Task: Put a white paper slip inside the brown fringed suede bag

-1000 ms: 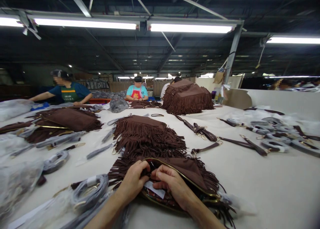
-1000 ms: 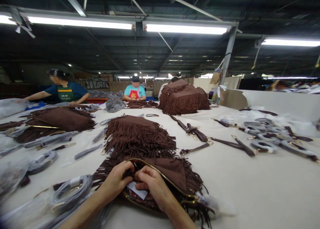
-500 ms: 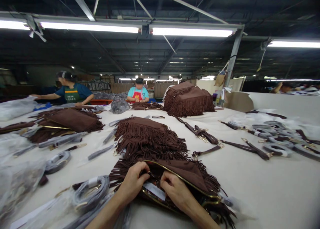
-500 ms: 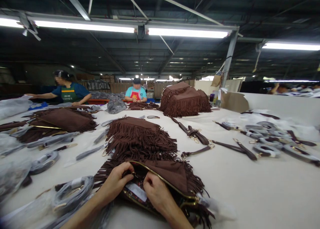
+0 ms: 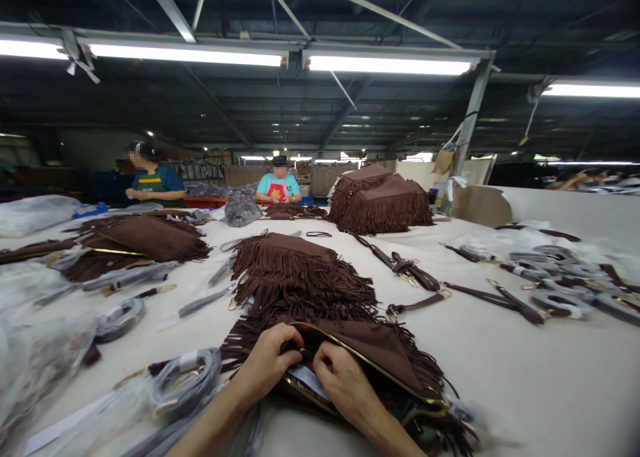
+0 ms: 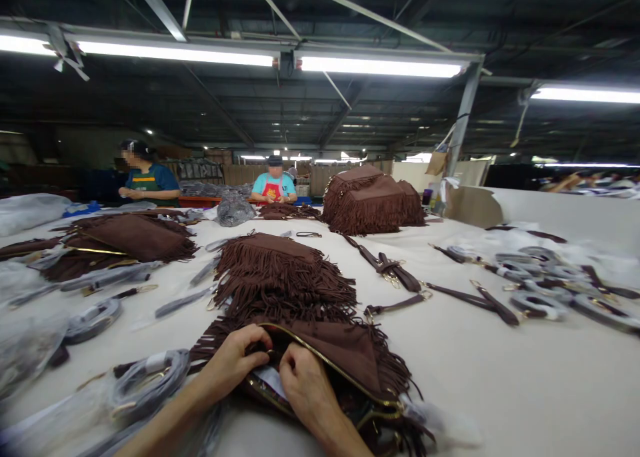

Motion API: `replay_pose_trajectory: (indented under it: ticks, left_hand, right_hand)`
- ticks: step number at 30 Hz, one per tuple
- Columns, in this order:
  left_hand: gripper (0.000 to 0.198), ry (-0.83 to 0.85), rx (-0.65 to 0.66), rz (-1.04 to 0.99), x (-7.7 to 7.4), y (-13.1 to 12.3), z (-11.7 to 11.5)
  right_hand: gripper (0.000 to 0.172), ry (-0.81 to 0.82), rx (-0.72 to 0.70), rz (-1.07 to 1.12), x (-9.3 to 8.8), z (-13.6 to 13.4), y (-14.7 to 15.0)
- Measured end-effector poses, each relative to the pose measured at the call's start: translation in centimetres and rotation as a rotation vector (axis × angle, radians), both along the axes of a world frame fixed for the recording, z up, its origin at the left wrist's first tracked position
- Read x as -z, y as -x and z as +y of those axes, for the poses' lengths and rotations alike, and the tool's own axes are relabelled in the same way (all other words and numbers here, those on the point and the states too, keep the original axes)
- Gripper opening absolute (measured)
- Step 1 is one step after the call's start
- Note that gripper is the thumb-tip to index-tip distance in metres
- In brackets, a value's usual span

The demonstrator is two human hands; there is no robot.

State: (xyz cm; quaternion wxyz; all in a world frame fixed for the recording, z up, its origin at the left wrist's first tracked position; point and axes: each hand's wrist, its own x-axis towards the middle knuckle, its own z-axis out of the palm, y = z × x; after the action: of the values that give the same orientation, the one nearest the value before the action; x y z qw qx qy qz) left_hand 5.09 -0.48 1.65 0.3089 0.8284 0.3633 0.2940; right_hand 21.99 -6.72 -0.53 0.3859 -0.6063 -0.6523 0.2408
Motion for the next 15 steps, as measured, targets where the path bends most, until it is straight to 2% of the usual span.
replay_pose_trajectory:
  ticks: [9,15]
  left_hand:
    - [0.008,0.052,0.018,-0.040,-0.3,0.0,-0.1]
    - [0.006,0.166,0.067,-0.102,-1.3,0.7,-0.8]
  right_hand:
    - [0.019,-0.091,-0.089,-0.042,0.4,-0.3,-0.4]
    - [0.018,-0.351,-0.151,-0.011,1.4,0.2,-0.7]
